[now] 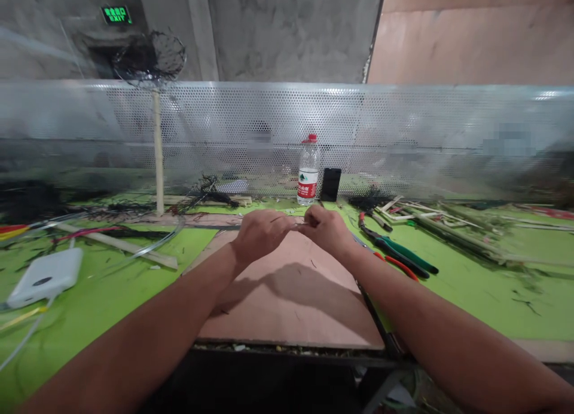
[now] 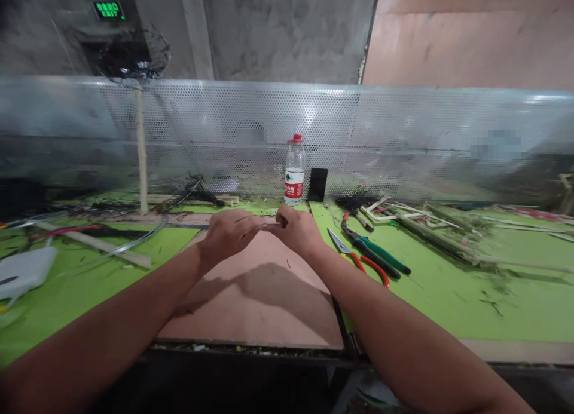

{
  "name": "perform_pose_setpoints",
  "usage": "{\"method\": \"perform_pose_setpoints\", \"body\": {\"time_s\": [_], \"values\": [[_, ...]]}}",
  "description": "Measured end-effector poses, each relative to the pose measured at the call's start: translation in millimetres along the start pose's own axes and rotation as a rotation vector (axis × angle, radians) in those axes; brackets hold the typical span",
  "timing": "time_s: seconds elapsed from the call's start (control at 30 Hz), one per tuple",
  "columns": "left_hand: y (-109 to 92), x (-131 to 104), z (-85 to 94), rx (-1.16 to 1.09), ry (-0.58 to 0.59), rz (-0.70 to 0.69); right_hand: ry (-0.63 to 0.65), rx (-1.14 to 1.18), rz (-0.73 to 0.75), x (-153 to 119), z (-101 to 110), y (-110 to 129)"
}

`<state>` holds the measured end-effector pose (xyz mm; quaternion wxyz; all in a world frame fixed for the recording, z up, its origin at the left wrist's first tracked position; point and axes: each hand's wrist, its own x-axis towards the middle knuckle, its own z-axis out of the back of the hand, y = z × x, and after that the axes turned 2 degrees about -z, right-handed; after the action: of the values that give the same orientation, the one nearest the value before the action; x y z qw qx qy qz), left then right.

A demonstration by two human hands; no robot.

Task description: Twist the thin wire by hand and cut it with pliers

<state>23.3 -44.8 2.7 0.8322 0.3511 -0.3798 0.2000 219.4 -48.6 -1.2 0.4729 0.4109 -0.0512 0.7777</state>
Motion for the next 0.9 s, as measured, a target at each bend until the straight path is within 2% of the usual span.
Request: {"method": "perform_pose_setpoints", "body": {"time_s": [0.07,0.13,0.2,0.27,0.37,0.57,0.73,0.9], "values": [[4.9,-0.4,3.4,0.025,0.059,-0.086,0.198,0.178,-0.108,0.7,2.5,-2.5],[8.3,0.0,6.3,0.033,0.101,-0.150,0.399,0.370,-0.128,1.1,6.7,-4.4],[9.8,0.8,8.0,0.039,0.122,-0.194,0.496,0.551,-0.121,0.9,10.4,-5.5],[9.4,1.6,8.5,0.040,0.131,-0.226,0.533,0.711,-0.130,0.3,11.4,-6.7],[8.1,2.1,8.3,0.043,0.127,-0.242,0.539,0.873,-0.194,-0.2,7.7,-9.2],[10.9,1.0,7.2,0.027,0.074,-0.213,0.485,0.975,-0.244,1.0,-0.3,-8.5],[11.8,1.3,6.1,-0.001,0.013,-0.187,0.400,1.101,-0.351,0.7,-2.7,-2.0],[9.1,-0.7,2.2,0.001,-0.002,-0.117,0.302,1.152,-0.362,1.1,-5.0,0.1]]}}
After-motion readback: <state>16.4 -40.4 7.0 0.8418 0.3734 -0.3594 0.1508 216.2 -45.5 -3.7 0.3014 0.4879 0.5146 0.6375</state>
